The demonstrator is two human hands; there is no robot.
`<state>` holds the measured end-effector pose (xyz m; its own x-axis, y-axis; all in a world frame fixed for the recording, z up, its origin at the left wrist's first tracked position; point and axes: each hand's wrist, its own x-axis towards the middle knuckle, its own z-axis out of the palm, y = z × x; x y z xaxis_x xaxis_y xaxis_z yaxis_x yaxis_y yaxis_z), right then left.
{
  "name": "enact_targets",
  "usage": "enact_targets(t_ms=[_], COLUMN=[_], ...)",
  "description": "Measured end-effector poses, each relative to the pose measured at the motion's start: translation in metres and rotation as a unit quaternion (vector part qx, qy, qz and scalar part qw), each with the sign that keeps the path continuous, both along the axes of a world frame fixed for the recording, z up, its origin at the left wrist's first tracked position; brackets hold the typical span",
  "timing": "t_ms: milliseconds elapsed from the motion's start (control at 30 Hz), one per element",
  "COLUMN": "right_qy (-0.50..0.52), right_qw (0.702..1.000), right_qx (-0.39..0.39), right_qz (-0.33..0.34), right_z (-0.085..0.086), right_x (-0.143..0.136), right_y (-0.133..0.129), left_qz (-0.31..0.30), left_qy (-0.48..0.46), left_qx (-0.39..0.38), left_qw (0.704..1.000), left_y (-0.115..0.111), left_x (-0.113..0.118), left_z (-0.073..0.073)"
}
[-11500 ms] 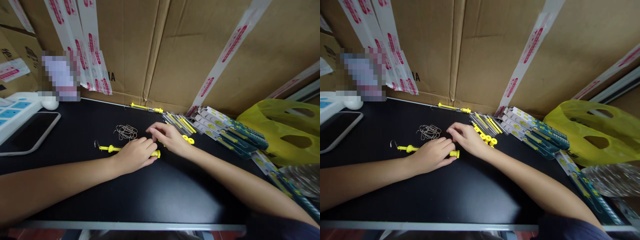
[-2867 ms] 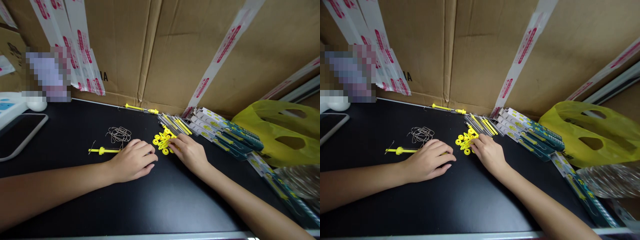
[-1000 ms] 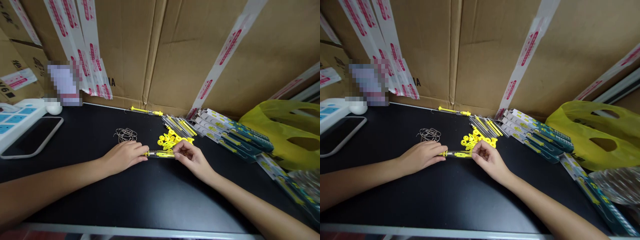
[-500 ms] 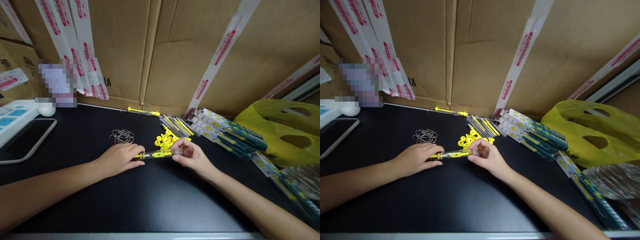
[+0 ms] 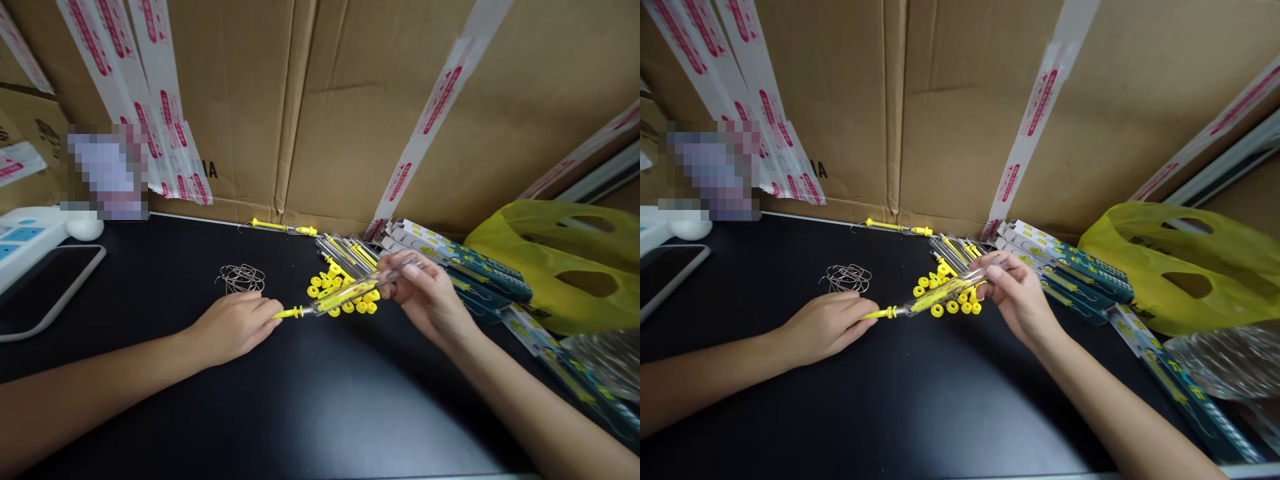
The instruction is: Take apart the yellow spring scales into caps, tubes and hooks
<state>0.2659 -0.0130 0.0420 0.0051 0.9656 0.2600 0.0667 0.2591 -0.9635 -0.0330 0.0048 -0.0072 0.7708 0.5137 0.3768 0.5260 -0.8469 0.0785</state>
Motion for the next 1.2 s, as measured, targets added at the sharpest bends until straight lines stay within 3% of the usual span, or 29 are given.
enact_targets(t_ms=[167,300,433,600,733,1000,1100,1200], right_qy=[0.041,0.016,-0.060,-0.189,-0.355,-0.617,-0.651,-0.659], right_qw=[0.996,0.993,0.992,0.976,0.926,0.764,0.739,0.735], right_qx=[-0.001,0.013,0.002,-0.011,0.037,0.060,0.066,0.062], right_qz=[-0.084,-0.120,-0.111,-0.105,-0.119,-0.178,-0.161,-0.150], right_z=[0.008,0.011,0.006,-0.014,-0.024,-0.013,-0.014,-0.017], right_x=[0.015,0.022,0.031,0.053,0.068,0.049,0.041,0.037], right_y=[0.010,0.018,0.026,0.042,0.053,0.086,0.101,0.111], left_qz=[-0.007,-0.014,-0.019,-0.021,-0.019,-0.018,-0.015,-0.014], left_qy=[-0.009,-0.009,-0.010,0.005,0.006,0.016,0.018,0.014], left_qx=[0.007,-0.003,-0.010,-0.011,-0.007,-0.020,-0.019,-0.019], left_qw=[1.000,1.000,1.000,1.000,1.000,1.000,1.000,1.000], left_y=[0.000,-0.001,0.000,0.001,0.002,0.002,0.001,0.001], left_x=[0.001,0.001,0.000,0.001,0.002,0.001,0.001,0.001], left_z=[0.001,0.001,0.001,0.001,0.000,0.001,0.002,0.002])
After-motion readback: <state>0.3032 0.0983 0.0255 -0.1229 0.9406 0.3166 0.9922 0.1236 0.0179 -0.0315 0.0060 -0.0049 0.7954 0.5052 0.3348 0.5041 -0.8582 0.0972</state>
